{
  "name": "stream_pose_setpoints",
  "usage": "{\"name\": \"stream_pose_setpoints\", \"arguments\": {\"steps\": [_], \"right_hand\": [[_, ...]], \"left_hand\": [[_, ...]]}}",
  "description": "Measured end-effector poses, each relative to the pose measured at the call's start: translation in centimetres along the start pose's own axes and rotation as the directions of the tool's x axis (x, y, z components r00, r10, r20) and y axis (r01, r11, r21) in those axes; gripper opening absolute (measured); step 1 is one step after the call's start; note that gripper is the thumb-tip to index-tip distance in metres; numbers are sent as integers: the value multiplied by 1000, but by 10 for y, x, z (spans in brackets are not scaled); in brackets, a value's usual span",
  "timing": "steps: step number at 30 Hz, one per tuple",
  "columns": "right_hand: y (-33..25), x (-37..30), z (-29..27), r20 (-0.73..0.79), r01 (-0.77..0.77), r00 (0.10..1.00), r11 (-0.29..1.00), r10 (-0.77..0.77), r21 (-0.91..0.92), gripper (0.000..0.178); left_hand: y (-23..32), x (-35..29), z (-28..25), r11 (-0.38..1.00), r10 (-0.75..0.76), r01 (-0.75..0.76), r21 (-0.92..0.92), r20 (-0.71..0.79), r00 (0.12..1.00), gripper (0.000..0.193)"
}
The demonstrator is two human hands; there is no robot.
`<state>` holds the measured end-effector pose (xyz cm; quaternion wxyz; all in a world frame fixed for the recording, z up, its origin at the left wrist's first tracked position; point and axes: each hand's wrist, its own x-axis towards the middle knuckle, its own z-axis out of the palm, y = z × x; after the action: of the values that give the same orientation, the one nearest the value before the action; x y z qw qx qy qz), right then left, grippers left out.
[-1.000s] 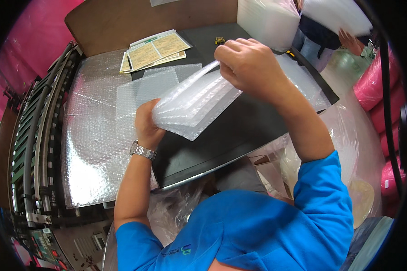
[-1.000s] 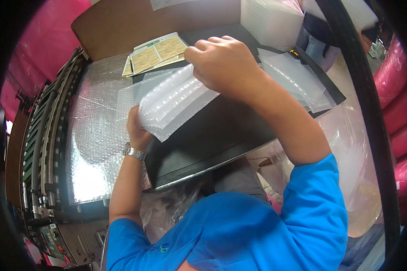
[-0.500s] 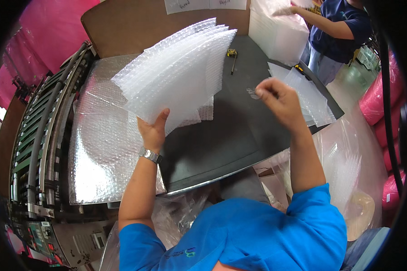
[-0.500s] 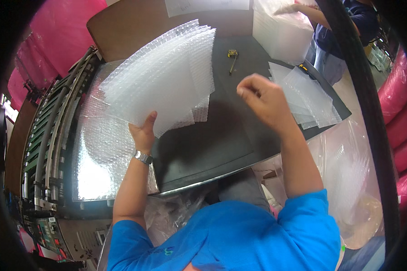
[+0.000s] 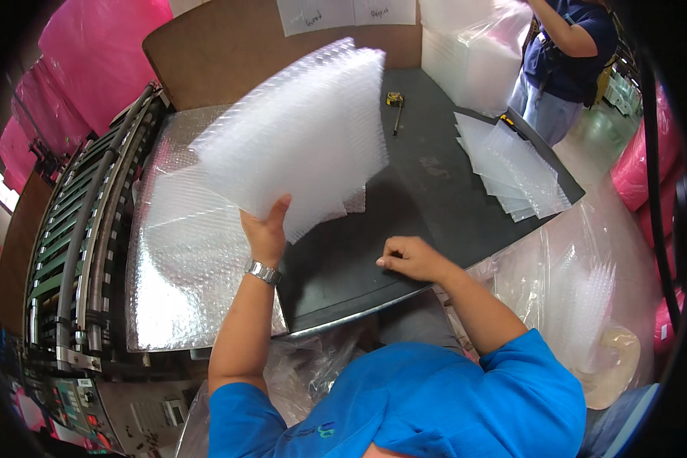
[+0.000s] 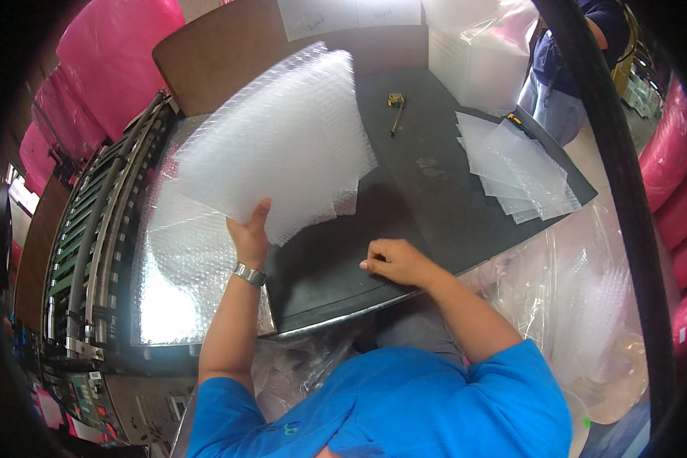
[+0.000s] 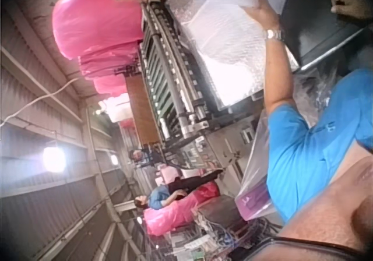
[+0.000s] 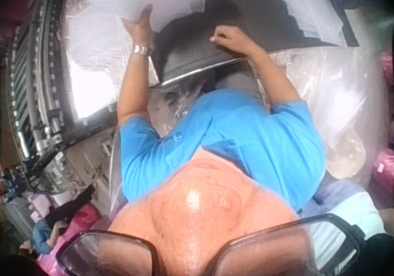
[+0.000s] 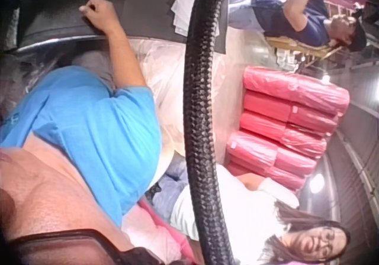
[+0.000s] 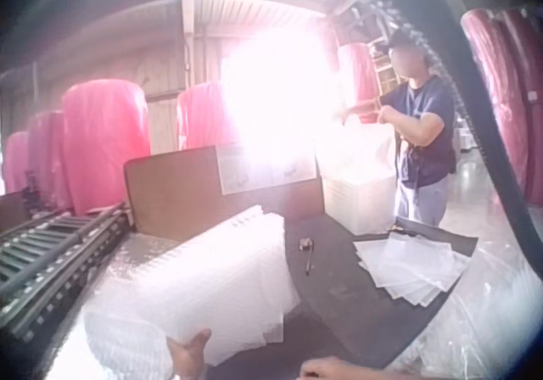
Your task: The person stacks sheets of bubble wrap on a table, aligning them and occasionally separating them. They handle the bubble wrap by hand, moving sheets from one side of the table to another and organizing them into neat piles.
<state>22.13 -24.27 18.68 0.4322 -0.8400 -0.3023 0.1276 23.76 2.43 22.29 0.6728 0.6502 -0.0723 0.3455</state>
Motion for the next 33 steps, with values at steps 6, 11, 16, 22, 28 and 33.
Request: {"name": "stream_pose_setpoints", "arguments": {"steps": [6, 11, 16, 22, 28, 33], "right_hand": [[7, 3, 23, -310, 22, 948, 985, -76, -172, 24], [5, 2, 24, -324, 29, 942, 980, -93, -197, 23], [6, 2, 24, -323, 13, 943, 979, -79, -202, 23], [9, 2, 23, -338, 24, 937, 984, -83, -175, 22], [3, 3, 22, -326, 4, 944, 991, -49, -137, 21], [6, 3, 23, -320, -4, 946, 986, -50, -167, 22]], "left_hand": [[-7, 4, -12, 547, -586, 611, -572, 260, 768, 57], [-5, 10, -19, 448, -623, 599, -663, 249, 741, 59], [-4, 13, -21, 440, -618, 577, -689, 234, 751, 58], [-6, 13, -20, 443, -623, 572, -691, 222, 750, 58], [-5, 15, -28, 399, -598, 566, -721, 263, 757, 57], [16, 18, -43, 183, -446, 538, -823, 418, 791, 34]]}}
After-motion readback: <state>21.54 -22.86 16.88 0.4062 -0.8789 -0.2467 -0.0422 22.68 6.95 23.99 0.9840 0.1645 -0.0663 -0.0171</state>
